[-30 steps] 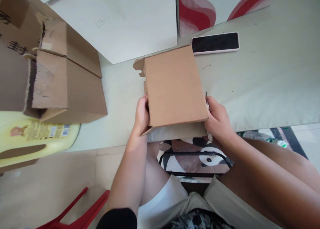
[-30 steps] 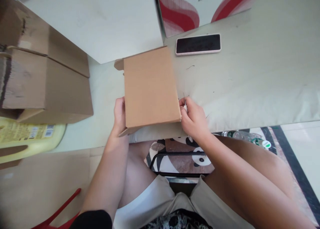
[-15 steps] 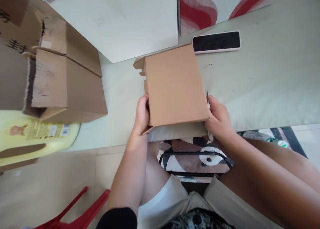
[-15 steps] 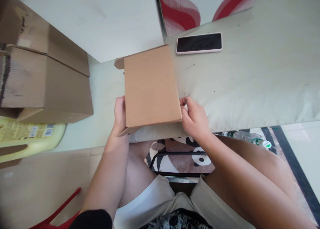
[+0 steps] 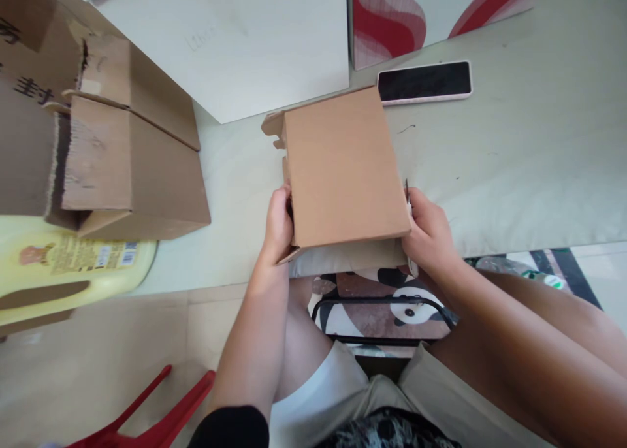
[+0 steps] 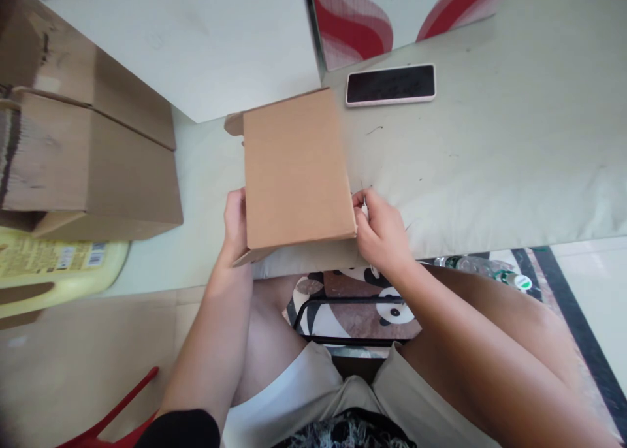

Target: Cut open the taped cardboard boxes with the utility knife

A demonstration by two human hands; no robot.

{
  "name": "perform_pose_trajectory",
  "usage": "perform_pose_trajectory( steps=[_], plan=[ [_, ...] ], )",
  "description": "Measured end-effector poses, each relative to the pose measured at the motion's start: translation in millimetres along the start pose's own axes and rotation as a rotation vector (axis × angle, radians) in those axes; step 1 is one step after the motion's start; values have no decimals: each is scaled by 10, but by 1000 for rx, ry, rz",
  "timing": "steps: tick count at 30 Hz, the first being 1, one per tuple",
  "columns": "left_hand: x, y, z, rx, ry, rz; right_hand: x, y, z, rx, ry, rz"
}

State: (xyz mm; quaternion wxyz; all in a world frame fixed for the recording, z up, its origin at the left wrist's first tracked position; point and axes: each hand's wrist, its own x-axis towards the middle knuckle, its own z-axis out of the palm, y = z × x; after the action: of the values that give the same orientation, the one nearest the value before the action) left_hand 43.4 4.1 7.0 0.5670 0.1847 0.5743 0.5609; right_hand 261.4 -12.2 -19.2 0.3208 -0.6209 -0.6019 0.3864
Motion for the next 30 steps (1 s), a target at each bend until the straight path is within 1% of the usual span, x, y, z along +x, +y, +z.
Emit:
perform_pose_trajectory(
  steps=[7,10,17,21,30],
  plan=[
    [-20,18,16,-4,-9,-19,-2,9,6,-2,-1,15],
    [-19,11,10,-3,-4,-3,0,4,5,-7,-2,10],
    [-20,7,8,-16,-31,18,1,8,12,-16,0,16],
    [-15,6,8,-18,-1,-2,1,9,11,-11,3,-4],
    [7,-33,-33,-17,11,5,-11,-21,-15,-6,-6,-7]
  ],
)
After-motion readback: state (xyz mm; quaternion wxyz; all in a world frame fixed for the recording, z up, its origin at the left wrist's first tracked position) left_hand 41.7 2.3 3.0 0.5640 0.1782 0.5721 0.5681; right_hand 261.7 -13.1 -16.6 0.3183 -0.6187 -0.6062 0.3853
